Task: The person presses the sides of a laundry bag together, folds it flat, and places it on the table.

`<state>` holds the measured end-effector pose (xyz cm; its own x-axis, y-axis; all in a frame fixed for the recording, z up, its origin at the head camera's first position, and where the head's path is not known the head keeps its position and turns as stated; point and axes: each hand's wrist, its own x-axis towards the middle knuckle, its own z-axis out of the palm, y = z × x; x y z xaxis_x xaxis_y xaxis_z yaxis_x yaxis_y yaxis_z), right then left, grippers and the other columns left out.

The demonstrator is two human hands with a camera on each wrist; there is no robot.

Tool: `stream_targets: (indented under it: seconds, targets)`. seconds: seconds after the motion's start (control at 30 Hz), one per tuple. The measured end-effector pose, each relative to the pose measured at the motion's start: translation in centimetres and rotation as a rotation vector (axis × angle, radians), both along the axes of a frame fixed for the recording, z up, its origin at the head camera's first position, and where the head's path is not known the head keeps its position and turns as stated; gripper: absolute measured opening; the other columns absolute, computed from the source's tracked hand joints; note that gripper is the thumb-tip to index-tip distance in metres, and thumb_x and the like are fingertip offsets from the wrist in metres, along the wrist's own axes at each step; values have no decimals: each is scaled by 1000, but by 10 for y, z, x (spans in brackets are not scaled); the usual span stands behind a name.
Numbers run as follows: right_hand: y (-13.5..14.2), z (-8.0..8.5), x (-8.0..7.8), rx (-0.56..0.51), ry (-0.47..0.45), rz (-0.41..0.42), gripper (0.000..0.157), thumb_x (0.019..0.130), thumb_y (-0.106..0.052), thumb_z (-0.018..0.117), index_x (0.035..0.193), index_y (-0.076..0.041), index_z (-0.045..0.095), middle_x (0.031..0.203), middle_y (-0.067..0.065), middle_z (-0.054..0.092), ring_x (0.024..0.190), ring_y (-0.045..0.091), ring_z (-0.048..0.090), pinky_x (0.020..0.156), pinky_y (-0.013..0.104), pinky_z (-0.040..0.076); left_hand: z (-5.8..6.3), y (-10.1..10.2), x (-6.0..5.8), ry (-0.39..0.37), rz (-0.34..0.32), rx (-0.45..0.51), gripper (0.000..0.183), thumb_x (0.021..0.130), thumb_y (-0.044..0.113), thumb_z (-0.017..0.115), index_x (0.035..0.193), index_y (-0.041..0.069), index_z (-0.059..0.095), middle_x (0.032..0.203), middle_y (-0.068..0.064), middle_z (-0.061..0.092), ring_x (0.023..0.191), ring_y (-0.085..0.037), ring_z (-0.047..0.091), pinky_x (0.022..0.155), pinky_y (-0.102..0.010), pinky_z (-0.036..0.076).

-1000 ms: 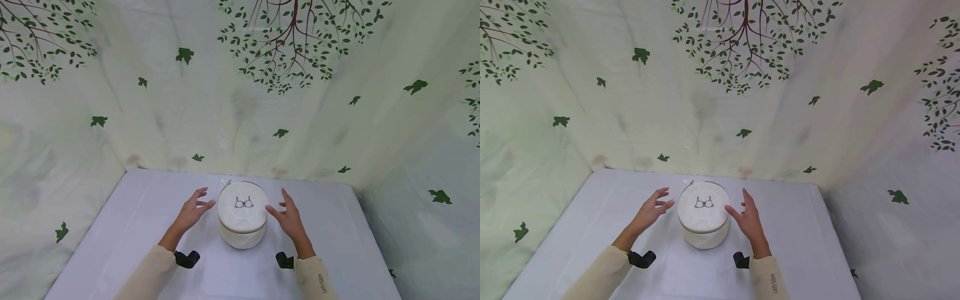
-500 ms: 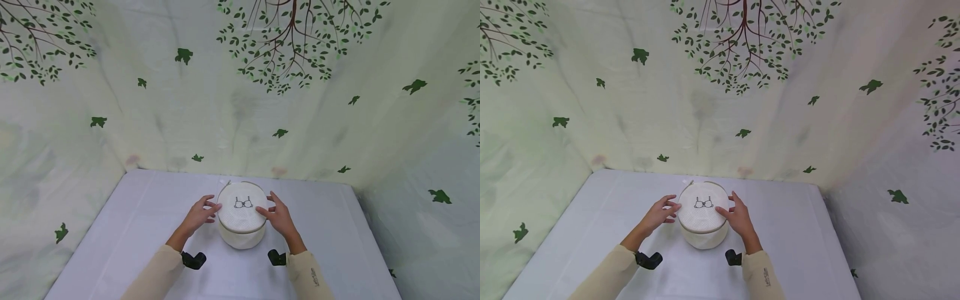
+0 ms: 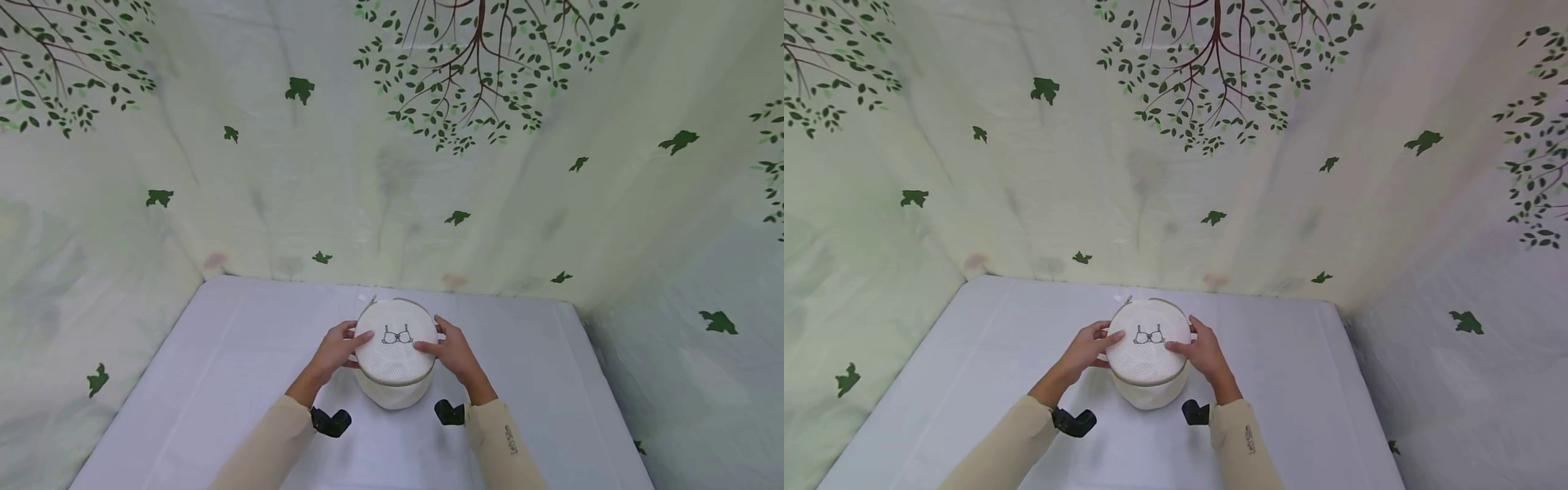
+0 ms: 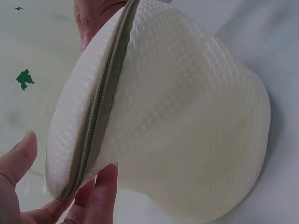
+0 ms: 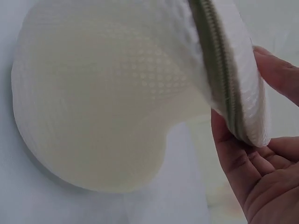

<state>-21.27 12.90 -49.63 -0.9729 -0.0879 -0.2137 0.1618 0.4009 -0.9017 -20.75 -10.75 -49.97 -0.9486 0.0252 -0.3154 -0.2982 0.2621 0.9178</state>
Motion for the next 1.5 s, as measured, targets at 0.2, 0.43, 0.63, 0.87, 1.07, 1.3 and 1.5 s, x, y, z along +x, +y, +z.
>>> stream_targets:
  seconds: [0.2, 0.43, 0.63, 0.87, 1.07, 1.3, 1.5]
  targets:
    - [-1, -4, -3, -173, -57, 7, 77, 68, -16, 79, 134, -5, 41, 114, 13, 56, 83, 18, 61, 70, 31, 53, -1, 5, 0, -17, 13, -18, 66, 77, 39, 69, 130, 8, 45, 106, -15, 56, 74, -18, 61, 57, -32, 54]
    - [-4, -3, -6, -244, -118, 0, 71, 70, -11, 77, 131, 1, 41, 111, 16, 60, 79, 18, 64, 69, 33, 54, -1, 6, 1, -20, 19, -25, 61, 79, 32, 69, 129, 7, 45, 108, -15, 60, 72, -17, 62, 57, -32, 54]
    - [-2, -7, -8, -266, -135, -1, 55, 77, -15, 71, 123, 4, 48, 105, 16, 64, 76, 17, 65, 66, 33, 54, -1, 8, 1, -11, 11, -41, 58, 80, 27, 69, 129, 5, 46, 108, -16, 61, 68, -16, 62, 56, -32, 53]
    - [-2, -13, -10, -303, -148, -44, 49, 78, -11, 70, 120, 5, 51, 101, 16, 66, 76, 18, 65, 65, 33, 54, 0, 10, 1, -13, 15, -53, 53, 81, 20, 68, 126, 3, 48, 105, -13, 63, 67, -16, 61, 55, -30, 51]
    - [-4, -17, -11, -327, -165, -79, 47, 77, -6, 70, 119, 5, 52, 100, 16, 66, 75, 18, 65, 65, 33, 54, 0, 10, 0, -9, 28, -68, 52, 79, 19, 70, 124, 1, 50, 103, -13, 61, 70, -16, 61, 58, -29, 51]
    - [-6, -18, -12, -338, -176, -95, 47, 76, -4, 70, 119, 4, 52, 98, 14, 66, 75, 17, 65, 66, 32, 54, -1, 9, -1, 8, 43, -121, 49, 77, 19, 72, 119, 1, 55, 98, -10, 58, 77, -16, 55, 62, -25, 47]
    - [-8, -18, -12, -344, -185, -107, 45, 76, -2, 70, 117, 3, 53, 96, 13, 66, 75, 17, 65, 65, 32, 54, 2, 10, 0, 1, 49, -122, 48, 78, 17, 71, 120, 1, 54, 98, -10, 58, 78, -16, 56, 63, -26, 48]
